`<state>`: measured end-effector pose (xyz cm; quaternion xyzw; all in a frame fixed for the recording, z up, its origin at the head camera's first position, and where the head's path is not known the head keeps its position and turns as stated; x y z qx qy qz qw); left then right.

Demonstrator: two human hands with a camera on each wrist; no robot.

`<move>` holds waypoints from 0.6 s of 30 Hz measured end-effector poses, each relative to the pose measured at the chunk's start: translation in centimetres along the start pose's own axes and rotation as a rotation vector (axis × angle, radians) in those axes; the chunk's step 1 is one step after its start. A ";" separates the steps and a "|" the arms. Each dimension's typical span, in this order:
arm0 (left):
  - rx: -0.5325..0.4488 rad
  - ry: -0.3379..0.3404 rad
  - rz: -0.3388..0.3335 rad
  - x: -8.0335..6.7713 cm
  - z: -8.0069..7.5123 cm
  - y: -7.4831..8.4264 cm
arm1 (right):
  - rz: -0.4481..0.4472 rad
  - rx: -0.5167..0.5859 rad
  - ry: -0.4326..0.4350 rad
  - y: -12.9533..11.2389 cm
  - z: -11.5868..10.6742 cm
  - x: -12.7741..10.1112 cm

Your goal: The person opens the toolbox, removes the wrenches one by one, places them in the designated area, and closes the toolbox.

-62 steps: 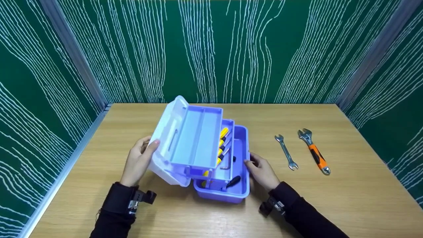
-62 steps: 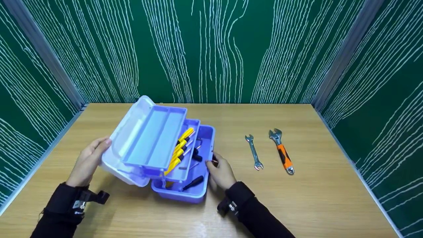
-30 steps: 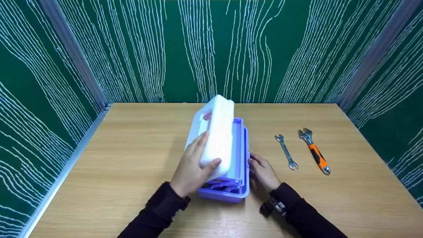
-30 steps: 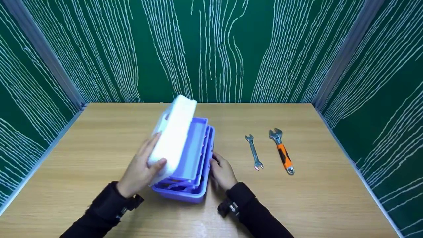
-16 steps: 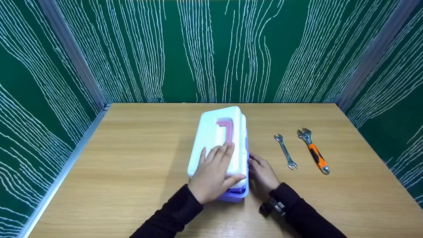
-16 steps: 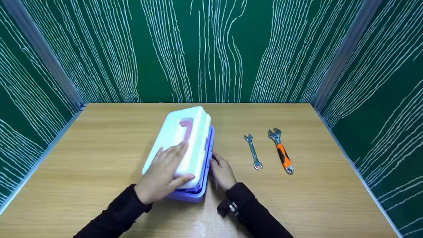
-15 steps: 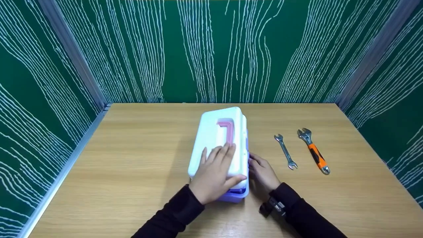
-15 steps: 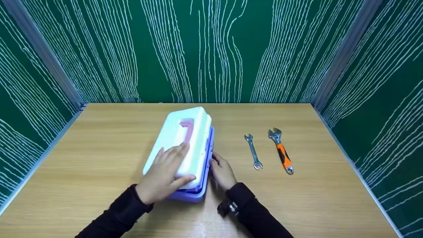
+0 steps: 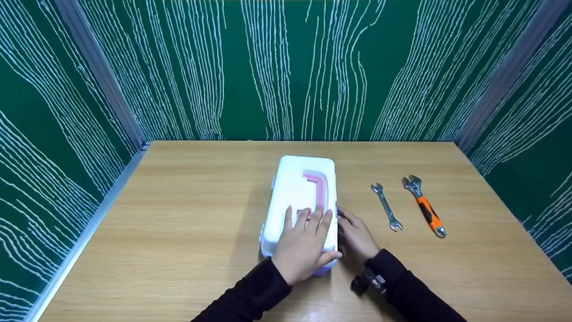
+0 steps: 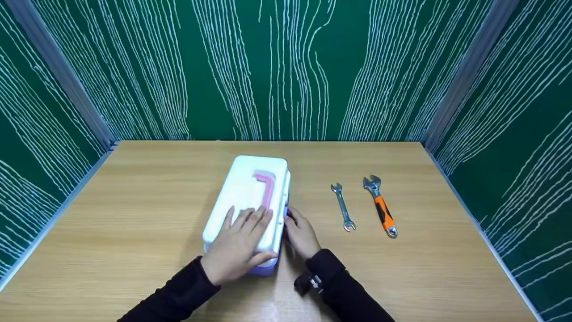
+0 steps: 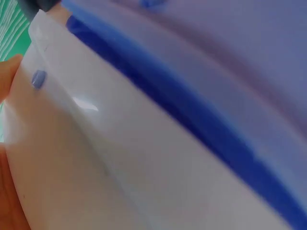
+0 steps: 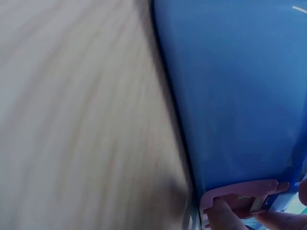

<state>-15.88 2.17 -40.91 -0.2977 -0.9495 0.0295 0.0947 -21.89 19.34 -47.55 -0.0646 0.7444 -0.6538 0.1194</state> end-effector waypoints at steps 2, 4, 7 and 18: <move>0.020 0.006 -0.004 0.0 0.2 0.1 | 0.003 0.012 -0.004 0.0 0.0 -0.1; 0.027 0.001 -0.004 0.0 0.3 0.2 | 0.006 0.017 -0.007 0.1 0.0 -0.1; 0.036 0.002 -0.007 0.0 0.3 0.3 | 0.005 0.023 -0.010 0.1 0.0 -0.1; 0.067 0.031 -0.021 0.2 0.7 0.5 | -0.006 0.036 -0.034 0.1 -0.2 0.1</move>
Point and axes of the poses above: each hand's wrist, its own x-axis towards the middle knuckle, its own z-axis out of the palm, y = z × x, the point moved 1 cm from there along x, towards the middle knuckle, and after that the axes turned 11 degrees about -y, right-handed, at the moved point
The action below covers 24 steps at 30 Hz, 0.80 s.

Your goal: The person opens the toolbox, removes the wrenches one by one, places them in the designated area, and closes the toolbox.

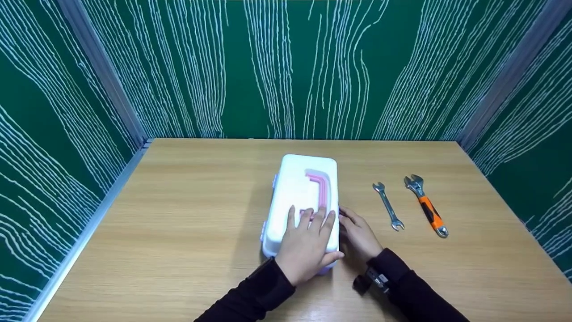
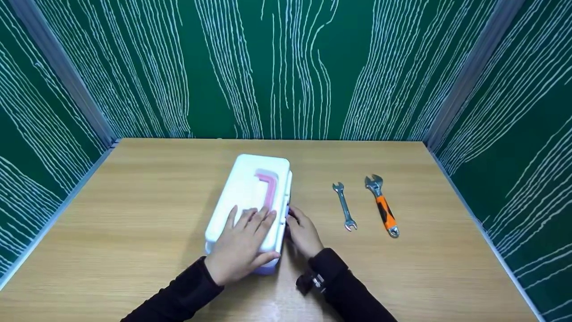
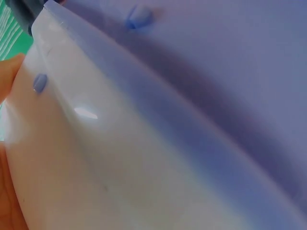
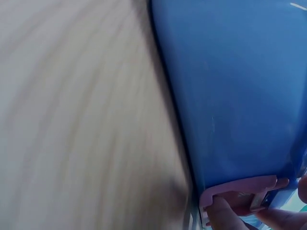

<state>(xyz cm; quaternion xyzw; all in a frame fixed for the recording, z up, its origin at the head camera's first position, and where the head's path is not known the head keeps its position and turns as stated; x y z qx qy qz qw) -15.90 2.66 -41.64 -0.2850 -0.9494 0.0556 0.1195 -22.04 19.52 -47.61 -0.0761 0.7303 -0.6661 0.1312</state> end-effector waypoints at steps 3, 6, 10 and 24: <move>0.000 -0.009 -0.003 0.1 0.1 0.0 | 0.008 -0.030 0.013 -0.2 -0.4 0.0; -0.004 -0.012 -0.004 0.1 0.1 0.0 | 0.021 -0.056 0.029 -0.3 -1.0 0.0; 0.002 -0.023 -0.007 0.0 0.1 0.0 | 0.026 -0.148 0.028 -0.6 -2.2 0.1; 0.053 0.065 -0.008 0.0 0.4 0.0 | -0.089 -0.426 -0.200 0.4 -3.0 0.7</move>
Point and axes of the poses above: each hand's wrist, its own x-axis towards the middle knuckle, its own z-axis out of the palm, y = z × x, the point moved 1 cm from there along x, towards the middle knuckle, and after that the axes turned 11 degrees about -y, right-handed, at the moved point
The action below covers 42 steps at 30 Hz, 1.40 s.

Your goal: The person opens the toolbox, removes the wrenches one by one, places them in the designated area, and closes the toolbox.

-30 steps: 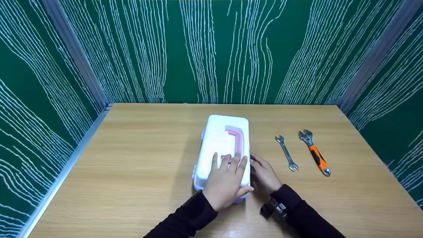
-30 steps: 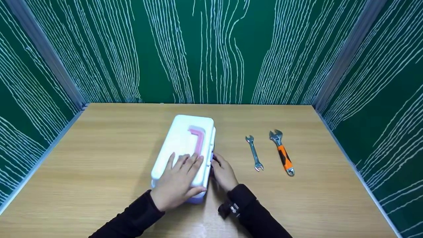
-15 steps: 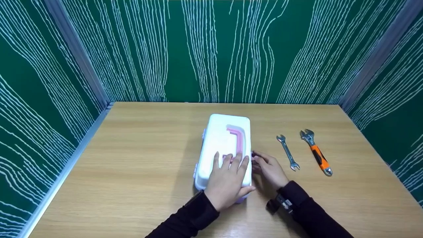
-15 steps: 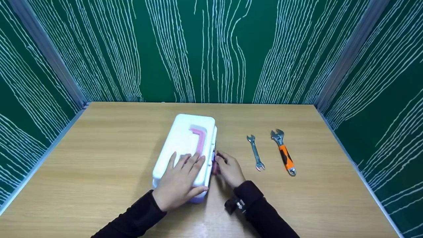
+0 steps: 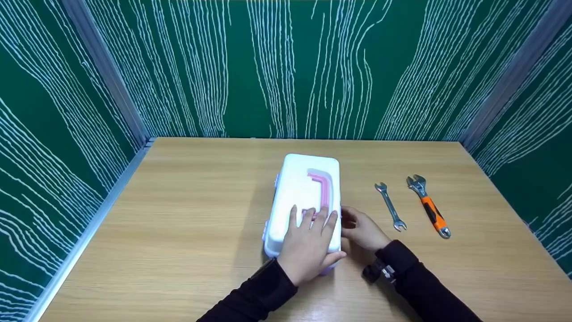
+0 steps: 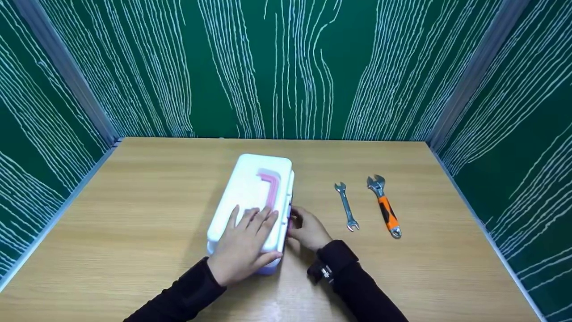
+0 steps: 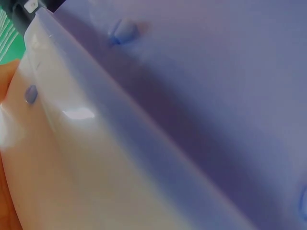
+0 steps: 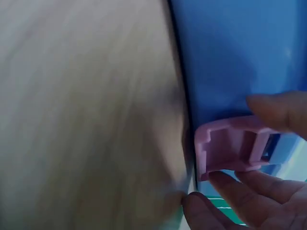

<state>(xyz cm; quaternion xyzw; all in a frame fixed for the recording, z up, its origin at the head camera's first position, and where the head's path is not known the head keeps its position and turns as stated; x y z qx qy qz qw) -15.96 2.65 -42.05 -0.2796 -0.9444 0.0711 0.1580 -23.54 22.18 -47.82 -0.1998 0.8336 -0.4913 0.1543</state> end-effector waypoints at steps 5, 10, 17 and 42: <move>0.010 0.008 -0.001 0.0 0.0 0.0 | 0.017 -0.045 0.065 0.2 -0.5 -0.4; -0.016 -0.030 0.000 0.1 0.0 0.0 | 0.099 -0.058 0.112 0.1 -1.7 -1.2; -0.029 -0.089 -0.009 0.1 -0.2 0.0 | 0.100 0.158 0.156 -0.4 -2.7 -2.3; -0.012 -0.051 -0.012 0.1 -0.2 0.1 | -0.022 0.103 0.258 -2.2 -1.9 -1.6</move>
Point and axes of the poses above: each hand's wrist, its own x-axis towards the middle knuckle, its own z-axis out of the palm, y = z × x, the point moved 1 cm from there along x, towards the middle knuckle, and after that the axes turned 11 degrees about -y, right-handed, at the moved point
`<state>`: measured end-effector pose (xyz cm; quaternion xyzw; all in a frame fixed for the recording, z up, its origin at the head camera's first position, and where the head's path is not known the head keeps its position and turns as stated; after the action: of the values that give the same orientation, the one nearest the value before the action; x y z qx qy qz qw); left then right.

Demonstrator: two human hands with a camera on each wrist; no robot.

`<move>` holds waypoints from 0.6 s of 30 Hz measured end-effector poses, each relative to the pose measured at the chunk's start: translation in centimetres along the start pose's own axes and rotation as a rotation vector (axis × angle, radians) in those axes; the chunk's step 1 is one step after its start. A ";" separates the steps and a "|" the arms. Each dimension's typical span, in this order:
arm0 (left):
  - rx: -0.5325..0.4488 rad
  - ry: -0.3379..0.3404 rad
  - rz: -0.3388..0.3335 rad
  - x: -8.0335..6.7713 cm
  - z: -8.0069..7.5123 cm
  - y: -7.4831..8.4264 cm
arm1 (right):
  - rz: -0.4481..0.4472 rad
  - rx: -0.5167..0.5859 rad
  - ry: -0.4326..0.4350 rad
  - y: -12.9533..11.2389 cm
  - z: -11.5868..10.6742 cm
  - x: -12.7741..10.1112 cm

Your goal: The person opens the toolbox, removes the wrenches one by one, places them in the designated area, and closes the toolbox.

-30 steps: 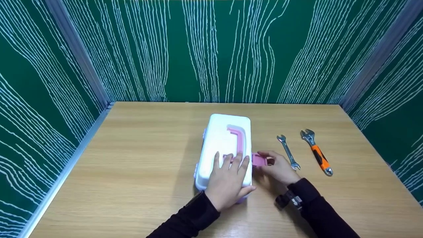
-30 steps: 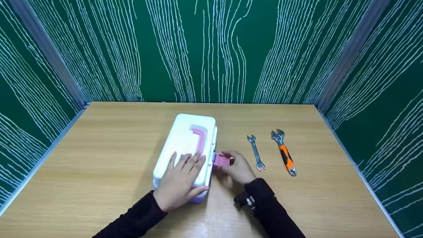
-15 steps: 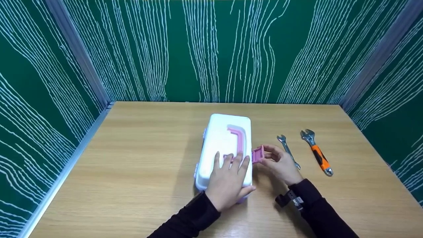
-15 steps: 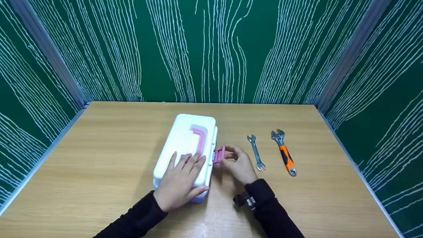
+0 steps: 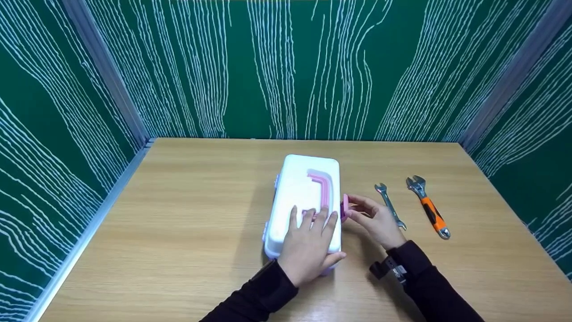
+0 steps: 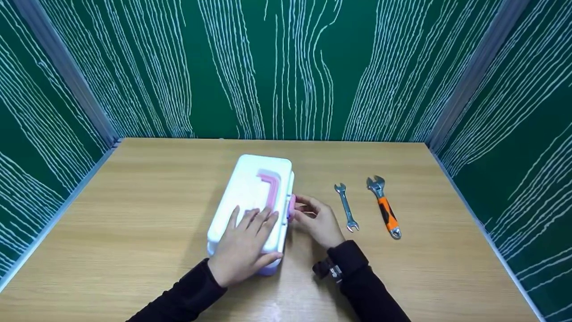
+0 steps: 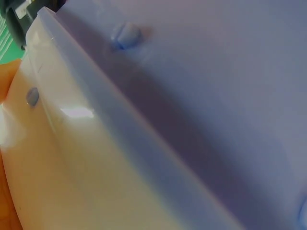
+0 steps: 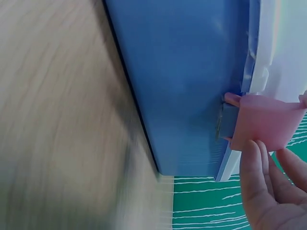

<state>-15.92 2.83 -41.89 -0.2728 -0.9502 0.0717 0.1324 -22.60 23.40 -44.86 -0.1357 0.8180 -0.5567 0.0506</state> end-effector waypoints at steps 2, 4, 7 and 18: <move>-0.004 -0.006 -0.001 0.0 0.0 0.0 | 0.000 -0.028 -0.004 -0.1 0.1 0.1; -0.006 -0.009 -0.002 0.0 0.0 0.0 | -0.004 -0.043 -0.004 -0.2 0.2 0.2; -0.005 -0.001 -0.002 0.0 0.0 0.0 | -0.025 -0.057 -0.010 -0.4 0.3 0.4; 0.023 0.035 0.003 -0.1 0.1 0.0 | -0.047 -0.122 -0.058 -0.2 0.4 0.7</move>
<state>-15.88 2.82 -41.97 -0.2740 -0.9464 0.0779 0.1522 -23.18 22.74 -44.79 -0.1738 0.8452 -0.5027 0.0531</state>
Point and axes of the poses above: each hand's wrist, its own x-axis towards the middle knuckle, its own z-axis out of the palm, y = z × x, the point moved 1 cm from there along x, towards the middle knuckle, and after that the axes turned 11 degrees about -y, right-handed, at the moved point
